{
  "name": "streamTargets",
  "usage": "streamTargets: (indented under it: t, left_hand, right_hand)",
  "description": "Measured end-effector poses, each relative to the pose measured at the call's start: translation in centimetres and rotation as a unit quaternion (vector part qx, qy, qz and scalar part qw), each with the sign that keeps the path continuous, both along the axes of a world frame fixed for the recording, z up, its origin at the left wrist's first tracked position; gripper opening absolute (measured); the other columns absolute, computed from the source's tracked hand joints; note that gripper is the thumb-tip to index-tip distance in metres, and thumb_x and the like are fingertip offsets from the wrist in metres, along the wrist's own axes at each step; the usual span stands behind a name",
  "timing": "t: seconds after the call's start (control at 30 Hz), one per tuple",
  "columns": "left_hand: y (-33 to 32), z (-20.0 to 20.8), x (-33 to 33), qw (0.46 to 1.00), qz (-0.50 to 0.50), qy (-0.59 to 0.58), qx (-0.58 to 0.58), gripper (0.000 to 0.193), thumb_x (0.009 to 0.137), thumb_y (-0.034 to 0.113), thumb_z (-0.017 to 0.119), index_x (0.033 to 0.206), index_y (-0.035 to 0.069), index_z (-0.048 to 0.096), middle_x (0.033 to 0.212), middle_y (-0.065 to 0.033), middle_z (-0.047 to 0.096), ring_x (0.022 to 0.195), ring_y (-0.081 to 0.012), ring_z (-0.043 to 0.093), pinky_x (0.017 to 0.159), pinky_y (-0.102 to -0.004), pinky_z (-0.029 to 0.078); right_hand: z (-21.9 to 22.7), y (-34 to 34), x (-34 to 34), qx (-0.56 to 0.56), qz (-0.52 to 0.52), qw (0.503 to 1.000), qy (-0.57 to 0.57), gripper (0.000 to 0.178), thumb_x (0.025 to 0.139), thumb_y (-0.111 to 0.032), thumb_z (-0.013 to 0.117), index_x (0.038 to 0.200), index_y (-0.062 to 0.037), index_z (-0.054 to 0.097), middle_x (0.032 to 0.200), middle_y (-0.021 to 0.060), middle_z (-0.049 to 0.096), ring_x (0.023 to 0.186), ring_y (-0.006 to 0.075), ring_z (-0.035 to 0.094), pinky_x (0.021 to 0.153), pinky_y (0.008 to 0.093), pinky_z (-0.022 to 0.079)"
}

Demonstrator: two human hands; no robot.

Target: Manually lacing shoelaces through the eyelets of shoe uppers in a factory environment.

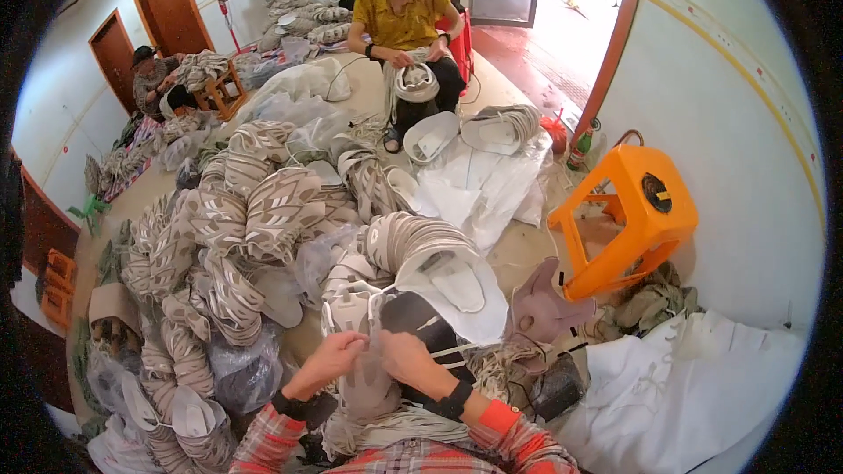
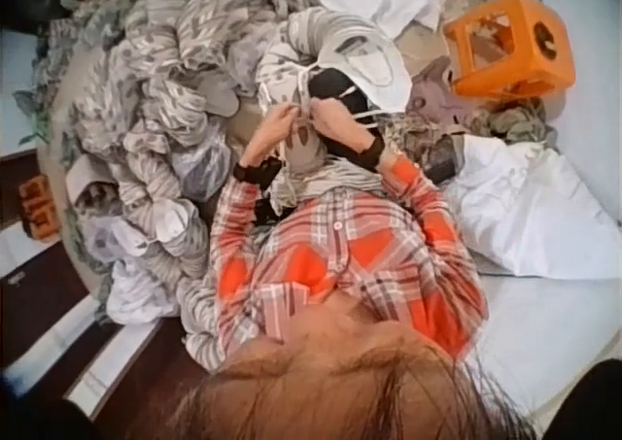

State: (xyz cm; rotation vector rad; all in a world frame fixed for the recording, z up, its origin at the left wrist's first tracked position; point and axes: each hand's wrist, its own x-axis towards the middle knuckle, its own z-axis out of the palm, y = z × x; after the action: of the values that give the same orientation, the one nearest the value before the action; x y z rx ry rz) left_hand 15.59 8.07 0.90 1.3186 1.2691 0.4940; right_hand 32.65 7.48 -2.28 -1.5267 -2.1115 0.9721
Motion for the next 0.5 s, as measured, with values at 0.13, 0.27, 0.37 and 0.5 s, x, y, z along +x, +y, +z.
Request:
streamTargets:
  t: [0.13,0.27,0.37,0.5]
  left_hand:
    - [0.6,1.1,-0.7,0.992,-0.022,-0.028,-0.125,0.027,0.091,0.019,0.044,0.101,-0.002,0.057,0.066,0.0003,0.053,0.054,-0.0052,0.043,0.047,-0.0200,0.033]
    - [1.3,1.4,-0.9,0.987,-0.071,0.020,-0.141,0.025,0.091,0.020,0.046,0.098,-0.001,0.057,0.061,0.0012,0.051,0.050,-0.0055,0.042,0.045,-0.0201,0.032]
    - [1.7,1.2,-1.1,0.985,-0.088,0.027,-0.148,0.024,0.091,0.021,0.046,0.095,0.000,0.057,0.059,0.0017,0.050,0.049,-0.0052,0.041,0.045,-0.0197,0.032]
    - [2.3,1.0,-1.0,0.966,-0.061,-0.086,-0.236,0.024,0.091,0.021,0.046,0.091,0.001,0.058,0.058,0.0024,0.051,0.049,-0.0048,0.040,0.045,-0.0189,0.031]
  right_hand:
    - [0.7,-0.6,-0.2,-0.009,0.040,0.999,0.007,0.012,0.076,-0.011,0.048,0.077,0.0004,0.051,0.065,0.0208,0.057,0.067,0.0401,0.058,0.057,0.0444,0.047]
    - [1.2,-0.9,-0.6,-0.004,0.053,0.998,-0.024,0.014,0.074,-0.012,0.049,0.078,0.0010,0.052,0.065,0.0217,0.057,0.065,0.0384,0.059,0.057,0.0439,0.047]
    - [1.7,-1.2,-1.9,0.001,0.039,0.997,-0.070,0.015,0.073,-0.013,0.050,0.079,0.0007,0.053,0.064,0.0219,0.057,0.063,0.0362,0.060,0.057,0.0434,0.048]
    - [1.0,-1.6,-2.2,0.101,0.010,0.993,-0.057,0.017,0.074,-0.014,0.051,0.079,0.0008,0.055,0.062,0.0209,0.058,0.059,0.0358,0.060,0.055,0.0433,0.048]
